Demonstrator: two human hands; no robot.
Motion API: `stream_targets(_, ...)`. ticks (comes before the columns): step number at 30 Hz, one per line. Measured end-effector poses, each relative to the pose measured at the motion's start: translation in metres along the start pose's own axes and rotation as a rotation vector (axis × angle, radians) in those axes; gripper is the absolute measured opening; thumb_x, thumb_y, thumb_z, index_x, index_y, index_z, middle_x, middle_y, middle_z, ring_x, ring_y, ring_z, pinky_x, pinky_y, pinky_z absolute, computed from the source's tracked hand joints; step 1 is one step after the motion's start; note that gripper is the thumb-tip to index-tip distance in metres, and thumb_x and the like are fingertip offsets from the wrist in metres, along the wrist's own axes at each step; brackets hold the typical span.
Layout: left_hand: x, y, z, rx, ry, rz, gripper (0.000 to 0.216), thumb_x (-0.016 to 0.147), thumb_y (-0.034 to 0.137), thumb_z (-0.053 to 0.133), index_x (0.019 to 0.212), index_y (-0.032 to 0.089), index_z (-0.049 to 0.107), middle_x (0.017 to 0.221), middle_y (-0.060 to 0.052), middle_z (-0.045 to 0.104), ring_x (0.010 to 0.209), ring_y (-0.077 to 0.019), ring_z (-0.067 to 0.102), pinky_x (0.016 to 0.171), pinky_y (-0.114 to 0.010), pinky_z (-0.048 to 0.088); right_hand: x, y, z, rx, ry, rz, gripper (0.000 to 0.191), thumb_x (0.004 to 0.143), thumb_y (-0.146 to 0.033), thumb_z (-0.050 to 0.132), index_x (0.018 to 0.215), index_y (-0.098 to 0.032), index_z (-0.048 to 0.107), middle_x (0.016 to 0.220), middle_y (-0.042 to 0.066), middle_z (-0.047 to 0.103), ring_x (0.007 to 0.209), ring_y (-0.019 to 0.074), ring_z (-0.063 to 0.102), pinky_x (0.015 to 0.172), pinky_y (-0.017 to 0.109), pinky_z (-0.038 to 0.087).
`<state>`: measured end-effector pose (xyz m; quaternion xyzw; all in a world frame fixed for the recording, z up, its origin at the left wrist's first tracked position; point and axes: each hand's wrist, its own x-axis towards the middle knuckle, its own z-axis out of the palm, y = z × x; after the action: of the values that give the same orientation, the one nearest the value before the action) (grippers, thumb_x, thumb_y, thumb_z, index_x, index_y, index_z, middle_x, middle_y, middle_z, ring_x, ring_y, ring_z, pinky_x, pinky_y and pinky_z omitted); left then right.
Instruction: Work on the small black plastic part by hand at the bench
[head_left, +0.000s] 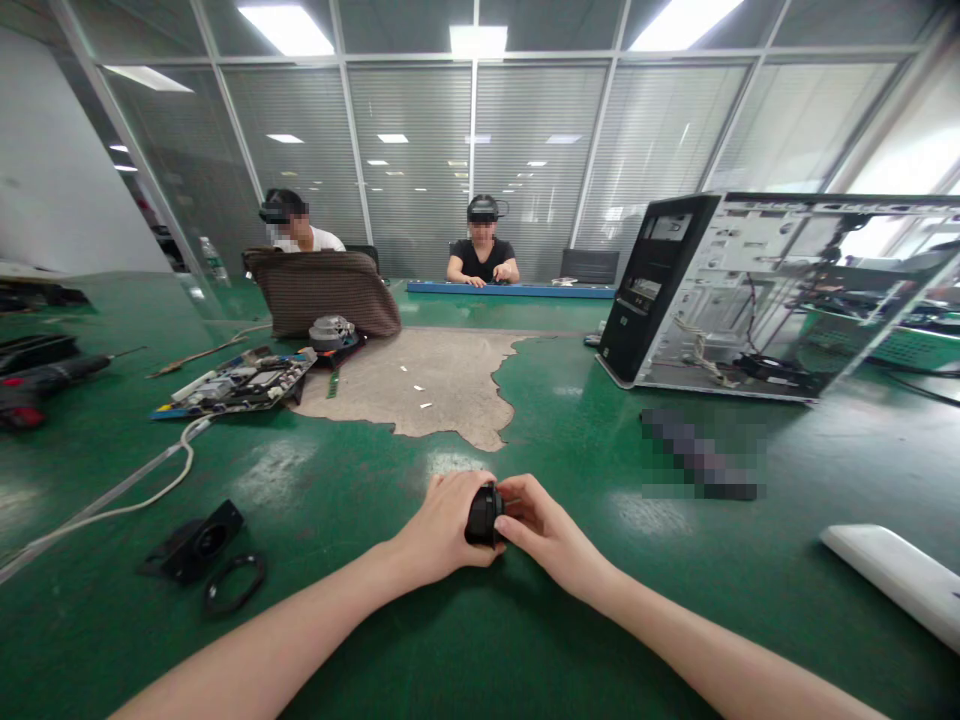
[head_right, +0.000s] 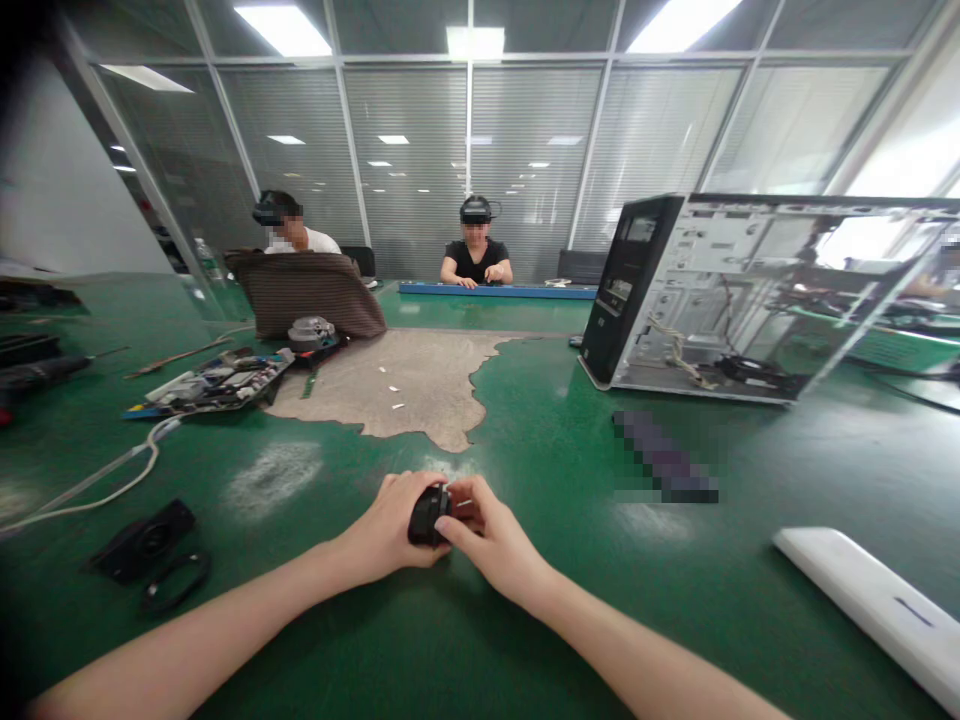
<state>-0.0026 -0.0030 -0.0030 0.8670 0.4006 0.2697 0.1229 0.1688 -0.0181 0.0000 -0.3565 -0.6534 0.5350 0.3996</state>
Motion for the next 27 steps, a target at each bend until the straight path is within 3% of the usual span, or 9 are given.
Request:
stream_targets(5, -0.0008, -0.0034, 0.0016, 0.01, 0.012, 0.027, 0.061, 0.058, 0.03, 0.068, 0.11, 0.021, 0.036, 0.101, -0.003, 0.054, 0.09, -0.0223, 0.05, 0.077, -0.034, 0.032, -0.001, 0.0016, -0.0031, 0.039, -0.078, 0.018, 0.028, 0.073, -0.027, 0.063, 0.094, -0.021, 0.044, 0.092, 0.001, 0.056, 0.083, 0.0141, 0.057, 0.073, 0.029, 0.047)
stream_targets(10, -0.0016, -0.0038, 0.0001, 0.021, 0.001, 0.043, 0.063, 0.059, 0.034, 0.068, 0.111, 0.021, 0.035, 0.102, -0.004, 0.053, 0.092, -0.0224, 0.049, 0.079, -0.034, 0.031, 0.0004, 0.0033, -0.0025, 0.082, -0.014, 0.013, 0.019, 0.078, -0.031, 0.057, 0.089, -0.021, 0.045, 0.083, 0.0, 0.055, 0.075, 0.0124, 0.057, 0.07, 0.029, 0.047)
stream_targets(13, -0.0015, -0.0013, -0.0014, 0.026, -0.013, 0.037, 0.061, 0.06, 0.034, 0.067, 0.111, 0.021, 0.035, 0.102, -0.004, 0.053, 0.093, -0.0223, 0.049, 0.079, -0.034, 0.031, 0.0011, 0.0035, -0.0021, 0.006, 0.018, -0.008, 0.022, 0.076, -0.028, 0.059, 0.091, -0.02, 0.046, 0.091, 0.001, 0.053, 0.084, 0.014, 0.056, 0.075, 0.03, 0.046)
stream_targets(20, -0.0023, 0.0, -0.0014, 0.031, -0.025, 0.014, 0.058, 0.061, 0.032, 0.065, 0.11, 0.022, 0.036, 0.101, -0.003, 0.053, 0.093, -0.0229, 0.05, 0.079, -0.035, 0.031, -0.0056, 0.005, -0.0062, 0.005, -0.103, -0.053, 0.031, 0.074, -0.024, 0.061, 0.099, -0.022, 0.043, 0.097, 0.001, 0.053, 0.087, 0.0136, 0.057, 0.081, 0.033, 0.046)
stream_targets(24, -0.0021, -0.0004, 0.0006, 0.049, -0.016, 0.009, 0.057, 0.062, 0.035, 0.065, 0.11, 0.022, 0.036, 0.102, -0.004, 0.053, 0.093, -0.0229, 0.05, 0.079, -0.035, 0.031, -0.0044, 0.0043, -0.0049, -0.001, -0.041, -0.045, 0.019, 0.077, -0.027, 0.057, 0.09, -0.02, 0.046, 0.087, 0.0, 0.054, 0.079, 0.0125, 0.058, 0.072, 0.029, 0.048)
stream_targets(27, -0.0016, -0.0004, 0.0015, 0.052, -0.012, 0.015, 0.057, 0.063, 0.035, 0.065, 0.11, 0.022, 0.036, 0.102, -0.003, 0.053, 0.093, -0.0228, 0.05, 0.079, -0.035, 0.031, -0.0028, 0.0038, -0.0034, -0.045, 0.004, -0.045, 0.02, 0.077, -0.026, 0.058, 0.092, -0.02, 0.046, 0.088, 0.0, 0.053, 0.078, 0.0124, 0.058, 0.071, 0.029, 0.048)
